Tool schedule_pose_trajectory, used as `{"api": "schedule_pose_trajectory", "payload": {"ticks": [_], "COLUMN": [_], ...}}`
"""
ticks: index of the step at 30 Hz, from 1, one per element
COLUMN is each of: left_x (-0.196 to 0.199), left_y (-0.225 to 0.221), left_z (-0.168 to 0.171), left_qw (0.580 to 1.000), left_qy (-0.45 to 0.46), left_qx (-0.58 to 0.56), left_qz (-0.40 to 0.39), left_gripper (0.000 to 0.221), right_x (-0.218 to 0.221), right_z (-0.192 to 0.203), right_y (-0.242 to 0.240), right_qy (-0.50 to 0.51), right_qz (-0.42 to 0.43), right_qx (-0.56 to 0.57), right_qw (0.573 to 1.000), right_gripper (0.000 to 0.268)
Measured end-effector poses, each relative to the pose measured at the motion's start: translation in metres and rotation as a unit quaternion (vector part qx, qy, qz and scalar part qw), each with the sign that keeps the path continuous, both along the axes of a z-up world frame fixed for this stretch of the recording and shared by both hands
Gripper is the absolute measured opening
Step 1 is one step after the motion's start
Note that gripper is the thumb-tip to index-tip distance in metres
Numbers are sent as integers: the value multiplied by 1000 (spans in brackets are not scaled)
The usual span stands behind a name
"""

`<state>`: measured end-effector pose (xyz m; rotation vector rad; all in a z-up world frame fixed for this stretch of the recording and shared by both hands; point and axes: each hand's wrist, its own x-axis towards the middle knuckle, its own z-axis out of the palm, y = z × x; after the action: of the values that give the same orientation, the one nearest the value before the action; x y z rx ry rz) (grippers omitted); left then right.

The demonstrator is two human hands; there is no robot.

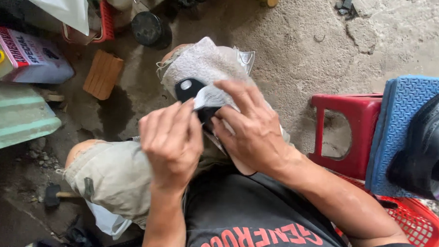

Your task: Adjusting and fitting a decorative strap onto a sandal sole in a shoe repair shop.

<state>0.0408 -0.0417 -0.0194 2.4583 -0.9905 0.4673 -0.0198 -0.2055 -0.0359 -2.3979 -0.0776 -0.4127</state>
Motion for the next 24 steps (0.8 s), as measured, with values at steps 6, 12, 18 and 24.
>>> {"api": "schedule_pose_trajectory", "payload": {"ticks": [6,12,18,24], "left_x": [-18,-40,-62,-73], "left_y": [59,111,118,118], "left_z": [43,66,65,57], "left_qw": [990,949,930,939], "left_qy": [134,307,346,297], "left_qx": [29,-26,-82,-111], "left_qz": [38,70,93,132], "left_gripper": [13,11,8,6], "right_x": [4,21,22,15], "right_z": [18,23,9,7], "right_y": [26,52,64,69], "right_qy": [65,-17,-74,-41], "right_qz": [200,395,465,464], "right_qx": [147,101,74,109], "right_qw": [967,913,879,878], "right_gripper": [6,11,16,15]}}
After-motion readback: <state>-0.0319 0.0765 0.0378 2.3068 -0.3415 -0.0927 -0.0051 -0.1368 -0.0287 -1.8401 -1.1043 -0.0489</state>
